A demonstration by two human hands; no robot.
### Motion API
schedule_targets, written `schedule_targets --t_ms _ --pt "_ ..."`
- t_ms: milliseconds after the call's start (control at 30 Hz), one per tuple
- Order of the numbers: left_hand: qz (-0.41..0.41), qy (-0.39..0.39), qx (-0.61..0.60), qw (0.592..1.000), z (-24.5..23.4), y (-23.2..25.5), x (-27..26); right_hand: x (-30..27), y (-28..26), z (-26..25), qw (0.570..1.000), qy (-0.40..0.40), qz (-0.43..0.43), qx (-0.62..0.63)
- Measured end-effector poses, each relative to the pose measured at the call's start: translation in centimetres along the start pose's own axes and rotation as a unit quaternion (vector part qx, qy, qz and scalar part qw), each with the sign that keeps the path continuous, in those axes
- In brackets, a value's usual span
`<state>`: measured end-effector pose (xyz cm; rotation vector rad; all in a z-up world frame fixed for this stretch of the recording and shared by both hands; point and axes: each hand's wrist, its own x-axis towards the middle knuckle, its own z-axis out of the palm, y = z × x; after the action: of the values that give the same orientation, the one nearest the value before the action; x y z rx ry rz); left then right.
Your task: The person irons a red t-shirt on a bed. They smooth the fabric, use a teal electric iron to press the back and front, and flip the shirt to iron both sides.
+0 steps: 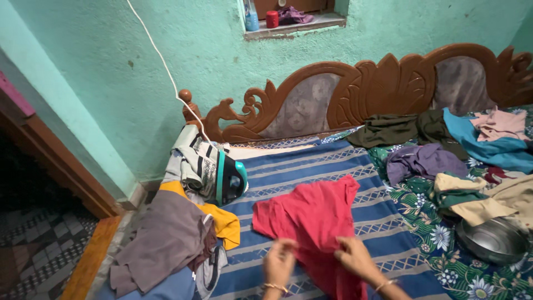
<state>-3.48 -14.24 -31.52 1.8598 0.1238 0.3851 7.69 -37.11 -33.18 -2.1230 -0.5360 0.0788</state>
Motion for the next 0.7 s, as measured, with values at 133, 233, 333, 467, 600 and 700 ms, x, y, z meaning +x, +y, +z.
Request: schedule_targets --t_ms 133,233,333,467,600,700 --pt "-0.115 0.05 -0.147 0.981 -0.9 -0.1 1.1 1.6 -11.0 -5.4 0.991 -0.098 -0.029 0.09" --pt "-0.172 0.016 -0.298 0.939 -0.4 -0.4 2.6 1.2 -18.6 -10.0 0.935 -0.176 -0.283 0.125" --pt "-0.211 -0.002 -0.416 0.885 0.0 -0.4 3.0 0.4 -22.3 -14.2 0.939 -0.229 -0.202 0.157" --pt "-0.228 0.01 -0.547 0.806 -1.1 1.2 4.5 3.2 -20.9 -16.9 0.977 -0.142 -0.059 0.15" --pt "-0.158 0.092 -0.668 0.722 -4.8 3.7 8.8 9.7 -18.5 -17.5 0.968 0.149 -0.203 -0.012" --pt "0.05 0.261 -0.412 0.871 -4.9 3.7 9.6 12.7 -18.6 -17.2 0.911 0.344 -0.216 -0.065"
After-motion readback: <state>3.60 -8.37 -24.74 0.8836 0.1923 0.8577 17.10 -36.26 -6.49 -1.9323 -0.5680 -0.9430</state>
